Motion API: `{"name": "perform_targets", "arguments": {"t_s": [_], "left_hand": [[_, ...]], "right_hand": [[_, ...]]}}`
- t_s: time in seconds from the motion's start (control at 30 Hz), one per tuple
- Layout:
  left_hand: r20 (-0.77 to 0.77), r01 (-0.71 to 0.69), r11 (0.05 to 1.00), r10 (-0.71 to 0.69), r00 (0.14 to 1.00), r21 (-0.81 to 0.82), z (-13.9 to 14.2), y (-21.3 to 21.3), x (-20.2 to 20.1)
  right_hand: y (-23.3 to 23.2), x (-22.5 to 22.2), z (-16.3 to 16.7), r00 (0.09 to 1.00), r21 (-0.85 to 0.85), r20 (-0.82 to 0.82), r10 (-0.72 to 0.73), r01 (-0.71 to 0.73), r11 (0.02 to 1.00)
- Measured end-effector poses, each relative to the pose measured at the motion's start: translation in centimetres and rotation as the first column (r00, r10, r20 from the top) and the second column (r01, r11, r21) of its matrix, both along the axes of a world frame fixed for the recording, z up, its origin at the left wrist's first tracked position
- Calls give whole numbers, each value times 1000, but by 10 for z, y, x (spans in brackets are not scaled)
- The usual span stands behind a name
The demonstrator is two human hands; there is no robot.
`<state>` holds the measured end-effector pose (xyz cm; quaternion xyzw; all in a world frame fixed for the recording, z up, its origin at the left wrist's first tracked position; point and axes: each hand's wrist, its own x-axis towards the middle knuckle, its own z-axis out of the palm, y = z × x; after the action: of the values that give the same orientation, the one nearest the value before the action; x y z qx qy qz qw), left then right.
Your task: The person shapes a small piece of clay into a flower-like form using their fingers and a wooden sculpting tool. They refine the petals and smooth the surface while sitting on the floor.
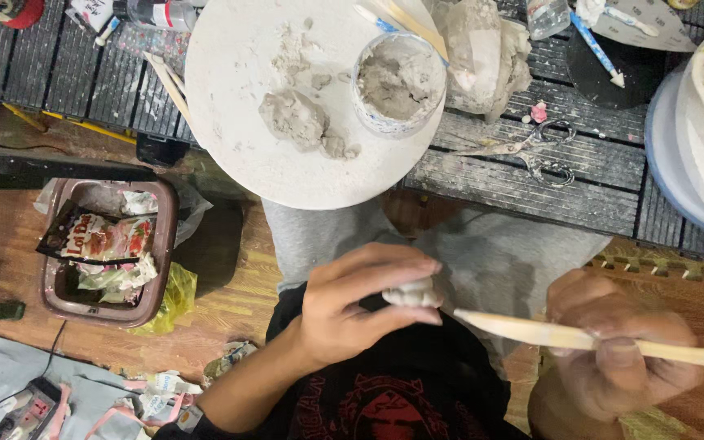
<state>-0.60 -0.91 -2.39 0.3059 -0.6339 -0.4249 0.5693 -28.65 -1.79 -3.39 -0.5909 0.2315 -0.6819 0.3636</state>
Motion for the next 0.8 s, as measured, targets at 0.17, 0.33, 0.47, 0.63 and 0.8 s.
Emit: {"name": "perform_targets", "arguments": {"t_s": [0.17, 0.33, 0.47, 0.63, 0.8], "left_hand": [[-283, 182, 889, -63, 957, 421, 5, -3, -5], [-218, 151, 936, -83, 972, 318, 10, 1, -4], [-76, -25, 1000, 26, 997, 18, 10, -1, -9], [-59, -44, 988, 36, 998, -146, 9, -2, -9], [-38, -51, 985, 46, 998, -167, 9, 0, -7]], "right_hand": [[2, 17, -10, 997, 58, 78, 21, -25, 998], [2, 2, -15, 995, 41, -7, -97, 97, 994], [12, 2, -12, 994, -88, -72, -83, 76, 993], [23, 19, -4, 993, -114, -113, -18, 6, 993], [28, 24, 3, 982, -110, -157, -104, 87, 990]]}}
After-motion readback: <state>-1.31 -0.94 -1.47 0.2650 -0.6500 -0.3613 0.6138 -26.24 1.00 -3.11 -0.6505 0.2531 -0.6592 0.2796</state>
